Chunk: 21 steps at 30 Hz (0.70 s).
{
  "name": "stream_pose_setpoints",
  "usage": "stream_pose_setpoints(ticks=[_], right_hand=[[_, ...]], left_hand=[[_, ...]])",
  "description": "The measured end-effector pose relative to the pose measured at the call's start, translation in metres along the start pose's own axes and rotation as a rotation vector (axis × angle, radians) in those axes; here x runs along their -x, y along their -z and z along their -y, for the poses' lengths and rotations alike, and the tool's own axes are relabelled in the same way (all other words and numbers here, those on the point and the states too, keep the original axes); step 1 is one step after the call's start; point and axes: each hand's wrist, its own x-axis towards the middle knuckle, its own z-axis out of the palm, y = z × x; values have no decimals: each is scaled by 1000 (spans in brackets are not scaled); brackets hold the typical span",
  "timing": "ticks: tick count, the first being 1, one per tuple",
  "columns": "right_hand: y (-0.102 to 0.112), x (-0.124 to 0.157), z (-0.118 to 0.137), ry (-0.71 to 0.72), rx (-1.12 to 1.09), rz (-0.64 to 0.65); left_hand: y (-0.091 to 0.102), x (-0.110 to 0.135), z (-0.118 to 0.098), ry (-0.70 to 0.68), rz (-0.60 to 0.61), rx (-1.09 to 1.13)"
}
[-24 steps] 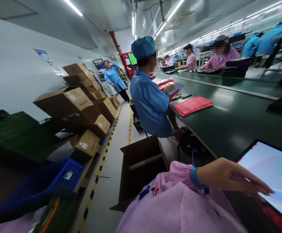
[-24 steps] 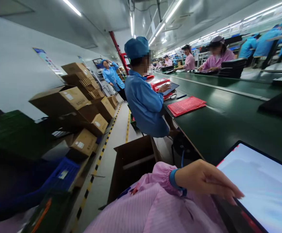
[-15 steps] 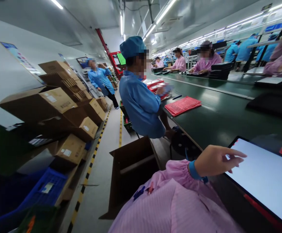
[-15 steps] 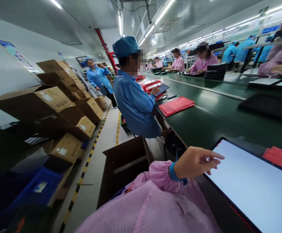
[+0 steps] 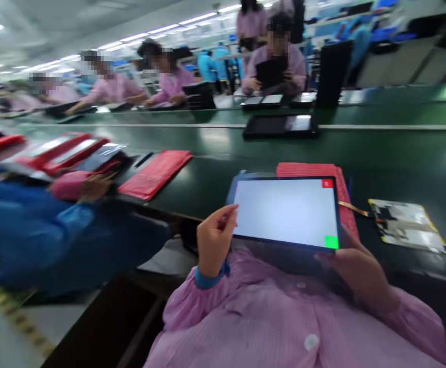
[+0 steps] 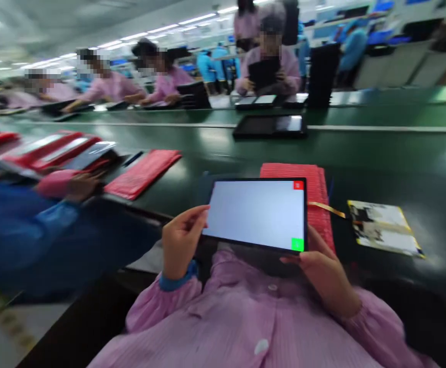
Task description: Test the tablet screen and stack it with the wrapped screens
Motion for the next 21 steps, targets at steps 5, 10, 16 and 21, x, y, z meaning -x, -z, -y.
stream_pose_setpoints(ticks=[5, 10, 16, 21], right_hand=[[-3, 1, 5, -4, -197, -66], [-6, 7, 10, 2, -182, -43], [-2, 7, 9, -16, -140, -94], [1, 7, 6, -24, -121, -78]], left_hand=[[0, 2, -8, 3, 5, 29], [-4, 3, -10, 9, -9, 52], [-4, 7, -11, -42, -67, 91], [-3, 7, -12, -60, -78, 104]])
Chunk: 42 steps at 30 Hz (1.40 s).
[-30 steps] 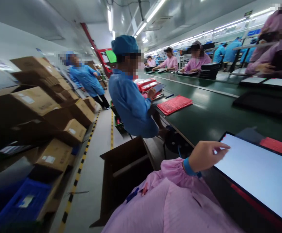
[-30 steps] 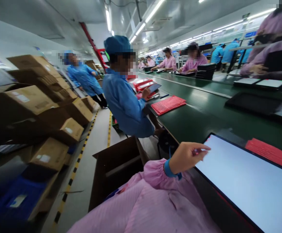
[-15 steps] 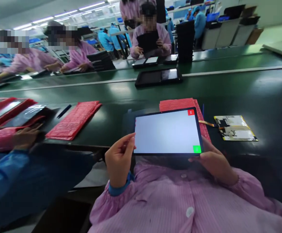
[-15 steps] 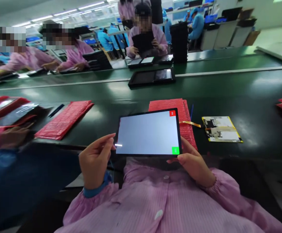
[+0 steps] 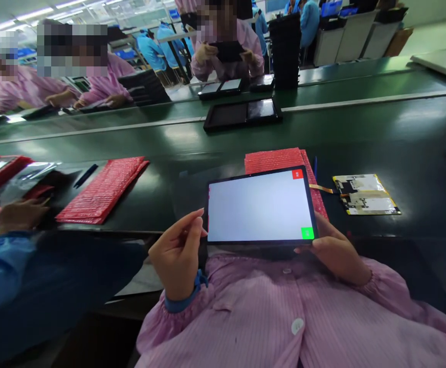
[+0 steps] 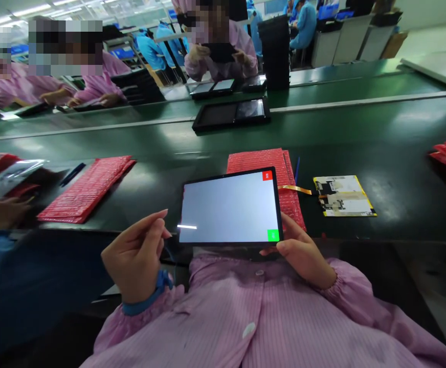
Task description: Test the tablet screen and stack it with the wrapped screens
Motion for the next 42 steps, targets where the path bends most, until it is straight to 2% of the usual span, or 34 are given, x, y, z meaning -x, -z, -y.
stream_pose_setpoints(ticks=[12, 19, 24, 25, 26, 28, 30, 31, 32, 34, 36, 39, 40, 42], right_hand=[[-2, 3, 3, -11, 23, 2], [-5, 3, 5, -17, -8, 31], [-3, 9, 8, -15, -6, 14], [-1, 11, 9, -18, 4, 9], [2, 13, 9, -22, 18, 8], [5, 17, 12, -12, 65, 16], [6, 18, 16, 77, 186, 15], [5, 17, 19, 183, 289, -3], [2, 14, 23, 328, 427, -40], [-5, 3, 28, 639, 805, -121], [-14, -14, 27, 825, 1220, -122], [-24, -41, 13, 819, 1654, -46], [-26, -47, 6, 811, 1720, 1], [-26, -49, -2, 836, 1733, 192]], left_hand=[[-4, -5, 8, 69, 59, -71], [-7, -5, 7, 55, 74, -169], [-14, -6, 20, -132, 76, -372], [-15, -7, 24, -118, 89, -327], [-16, -9, 27, -45, 136, -228], [-19, -13, 31, 222, 323, 86], [-23, -15, 33, 461, 468, 378], [-26, -15, 32, 527, 474, 472], [-30, -15, 32, 555, 441, 531], [-40, -13, 33, 529, 354, 570], [-50, -10, 36, 450, 340, 548], [-61, -8, 43, 336, 349, 524], [-63, -7, 45, 315, 349, 539], [-65, -7, 48, 295, 338, 581]])
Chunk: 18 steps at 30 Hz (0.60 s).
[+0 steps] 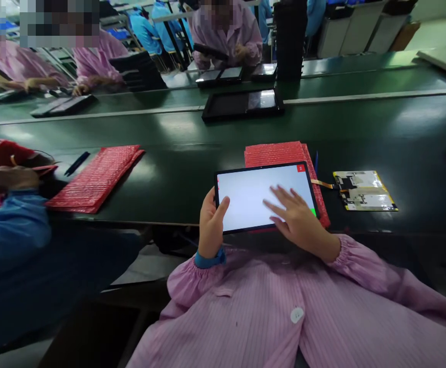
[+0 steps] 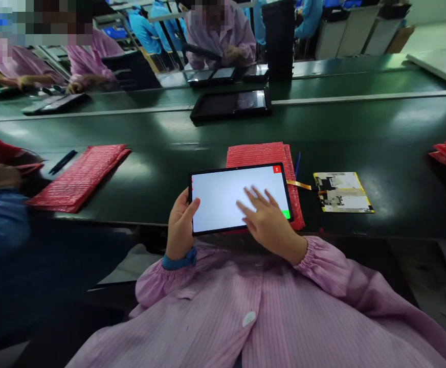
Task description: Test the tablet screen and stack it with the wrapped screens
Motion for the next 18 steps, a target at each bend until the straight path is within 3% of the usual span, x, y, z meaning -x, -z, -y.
stream_pose_setpoints(ticks=[2, 3, 6, 8, 10, 12, 14, 18], right_hand=[[5, 8, -5, 119, -114, -11], [13, 13, -13, 102, -136, -83], [49, 27, -65, -256, 26, -425], [72, 37, -114, -487, 152, -549], [87, 50, -160, -644, 246, -354], [91, 65, -190, -692, 284, -166], [87, 78, -204, -648, 292, -73], [74, 91, -202, -536, 334, -25]], left_hand=[[1, 0, 2, -9, -23, 19], [1, 1, 3, -13, -46, 19], [1, 2, 2, -1, -105, 18], [1, 3, 0, 22, -137, 11], [2, 3, -1, 56, -191, -24], [3, 3, -1, 88, -245, -67], [4, 3, -1, 115, -263, -80], [3, 4, -1, 138, -249, -63]])
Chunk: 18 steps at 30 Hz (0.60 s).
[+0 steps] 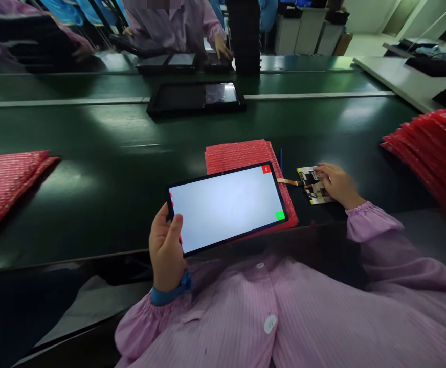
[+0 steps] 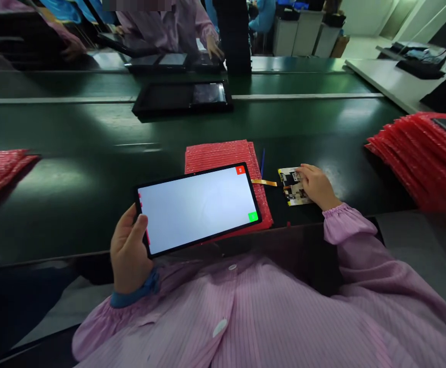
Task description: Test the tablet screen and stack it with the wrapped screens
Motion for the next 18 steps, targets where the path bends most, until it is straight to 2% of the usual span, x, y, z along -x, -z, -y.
stream_pose_setpoints(ticks=[4, 8, 10, 12, 14, 15, 16, 18], right_hand=[[-1, 3, -4, -14, 16, 56], [1, 7, -18, -21, -25, 73], [4, 9, -15, -22, -38, 35], [11, 14, 3, -34, -51, -98], [21, 23, 38, -87, -144, -254], [27, 29, 60, -165, -257, -262], [32, 36, 82, -278, -481, -168], [42, 50, 124, -405, -1009, 91]], left_hand=[[-1, 1, 3, 3, -10, 20], [-1, 1, 11, -50, 71, 60], [0, 1, 13, -83, 107, 46], [1, 1, 13, -99, 132, 39], [3, 3, 8, -70, 166, 82], [3, 5, 4, -45, 184, 118], [4, 7, 1, -20, 200, 155], [3, 12, -7, 1, 218, 211]])
